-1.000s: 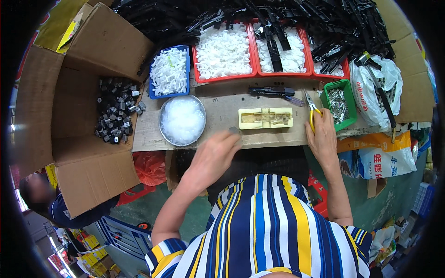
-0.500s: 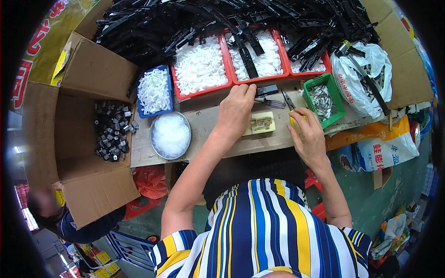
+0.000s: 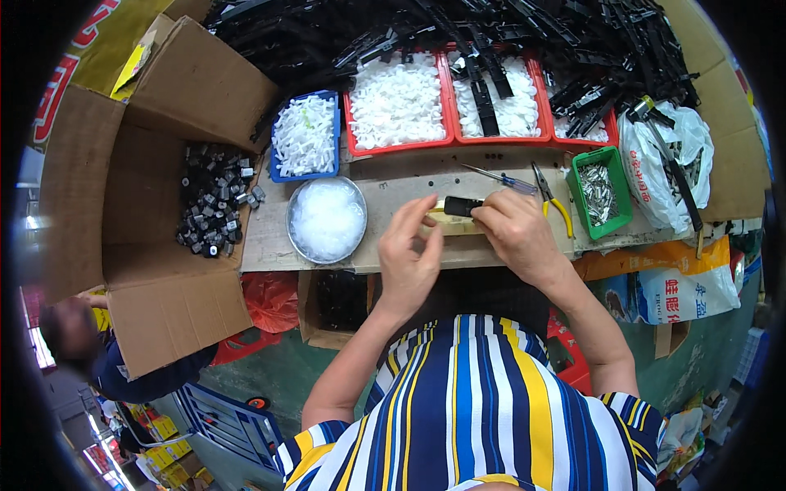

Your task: The person assembles small lock mechanisms at a workbench. They pick up lock bodies, pins, and white plastic components, insert them into a wooden jig, and use pliers and a hammer to secure the parts. The process is repeated for multiple units, with finished locks placed into a cardboard box.

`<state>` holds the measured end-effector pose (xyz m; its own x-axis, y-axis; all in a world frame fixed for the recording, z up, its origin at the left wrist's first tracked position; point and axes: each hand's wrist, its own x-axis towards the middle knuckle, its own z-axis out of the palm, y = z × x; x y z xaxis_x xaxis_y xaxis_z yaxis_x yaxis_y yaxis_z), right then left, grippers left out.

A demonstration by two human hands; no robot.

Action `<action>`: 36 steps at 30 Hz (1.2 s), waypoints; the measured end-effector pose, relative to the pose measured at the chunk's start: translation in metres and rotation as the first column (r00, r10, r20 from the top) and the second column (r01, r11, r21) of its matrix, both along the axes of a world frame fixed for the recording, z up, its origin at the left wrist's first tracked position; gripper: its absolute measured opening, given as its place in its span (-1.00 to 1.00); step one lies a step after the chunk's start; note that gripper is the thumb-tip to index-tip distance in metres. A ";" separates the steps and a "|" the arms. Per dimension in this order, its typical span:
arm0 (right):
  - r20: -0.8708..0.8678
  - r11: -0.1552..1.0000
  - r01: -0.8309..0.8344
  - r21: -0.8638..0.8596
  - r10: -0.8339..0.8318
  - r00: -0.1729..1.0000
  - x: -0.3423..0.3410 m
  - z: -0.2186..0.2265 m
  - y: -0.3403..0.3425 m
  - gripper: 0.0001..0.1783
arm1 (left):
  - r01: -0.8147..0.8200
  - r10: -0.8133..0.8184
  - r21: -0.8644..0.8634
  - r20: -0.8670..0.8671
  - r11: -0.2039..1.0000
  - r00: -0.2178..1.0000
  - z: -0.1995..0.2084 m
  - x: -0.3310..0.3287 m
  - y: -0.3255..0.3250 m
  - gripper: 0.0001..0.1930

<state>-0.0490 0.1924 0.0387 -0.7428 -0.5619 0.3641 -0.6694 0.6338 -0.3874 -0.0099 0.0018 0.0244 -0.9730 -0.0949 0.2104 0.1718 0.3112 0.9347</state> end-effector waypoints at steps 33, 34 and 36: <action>0.035 0.845 0.500 0.190 -0.515 0.857 -0.014 -0.018 0.186 -0.82 | -0.424 0.424 -0.668 -0.176 0.611 0.888 -0.001 -0.019 -0.224 -0.81; 0.106 0.836 0.503 0.221 -0.533 0.839 -0.013 -0.018 0.183 -0.81 | -0.438 0.427 -0.706 -0.210 0.556 0.880 -0.013 -0.023 -0.242 -0.78; 0.150 0.844 0.486 0.226 -0.523 0.839 -0.016 -0.021 0.180 -0.83 | -0.455 0.449 -0.739 -0.229 0.497 0.864 -0.025 -0.030 -0.257 -0.73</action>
<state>-0.0653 0.3723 0.0179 -0.9854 -0.1280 0.1124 -0.1585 0.9304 -0.3304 -0.0397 -0.2548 -0.0005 -0.8431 -0.3281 0.4262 -0.1972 0.9258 0.3225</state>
